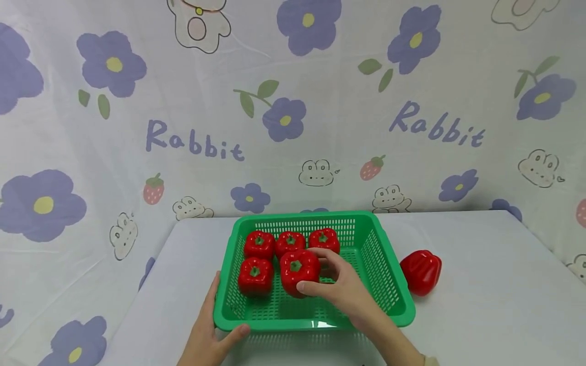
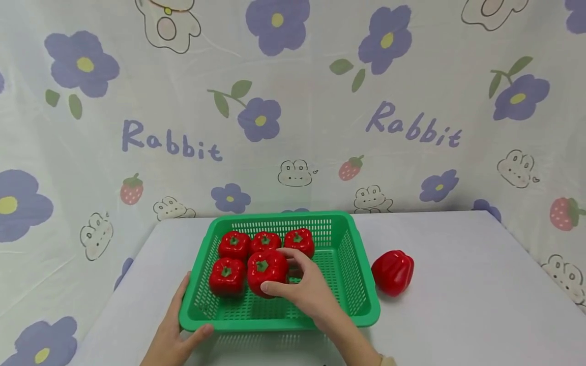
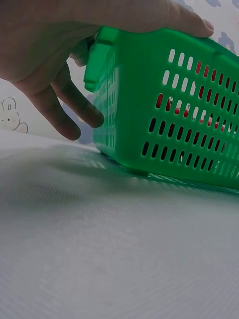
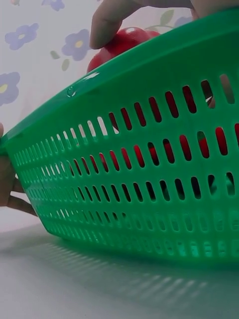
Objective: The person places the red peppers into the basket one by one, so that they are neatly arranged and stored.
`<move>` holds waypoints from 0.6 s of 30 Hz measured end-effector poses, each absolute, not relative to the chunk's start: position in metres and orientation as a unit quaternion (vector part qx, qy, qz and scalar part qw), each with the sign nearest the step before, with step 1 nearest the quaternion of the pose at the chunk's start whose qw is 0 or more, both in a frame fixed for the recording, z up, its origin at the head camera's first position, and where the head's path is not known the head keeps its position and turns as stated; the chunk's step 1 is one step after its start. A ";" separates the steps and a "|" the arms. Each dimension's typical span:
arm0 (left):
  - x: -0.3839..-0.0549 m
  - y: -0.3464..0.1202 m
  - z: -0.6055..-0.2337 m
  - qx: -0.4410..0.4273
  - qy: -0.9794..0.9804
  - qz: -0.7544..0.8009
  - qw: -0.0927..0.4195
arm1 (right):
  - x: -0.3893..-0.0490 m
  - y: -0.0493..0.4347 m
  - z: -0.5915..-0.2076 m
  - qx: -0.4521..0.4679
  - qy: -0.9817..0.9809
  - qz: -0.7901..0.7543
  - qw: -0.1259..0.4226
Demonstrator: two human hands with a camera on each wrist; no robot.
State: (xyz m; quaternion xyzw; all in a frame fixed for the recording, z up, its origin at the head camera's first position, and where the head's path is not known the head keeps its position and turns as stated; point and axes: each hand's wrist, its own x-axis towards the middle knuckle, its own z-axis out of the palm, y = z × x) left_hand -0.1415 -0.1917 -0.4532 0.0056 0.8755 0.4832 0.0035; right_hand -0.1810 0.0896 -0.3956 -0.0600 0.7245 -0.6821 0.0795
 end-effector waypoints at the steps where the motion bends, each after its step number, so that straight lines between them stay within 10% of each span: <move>1: -0.142 -0.191 -0.454 0.006 0.875 0.483 0.003 | -0.181 0.090 -0.395 -0.063 0.724 -0.682 0.081; 18: -0.141 -0.192 -0.455 0.009 0.874 0.485 -0.008 | -0.200 0.075 -0.401 -0.072 0.787 -0.608 0.076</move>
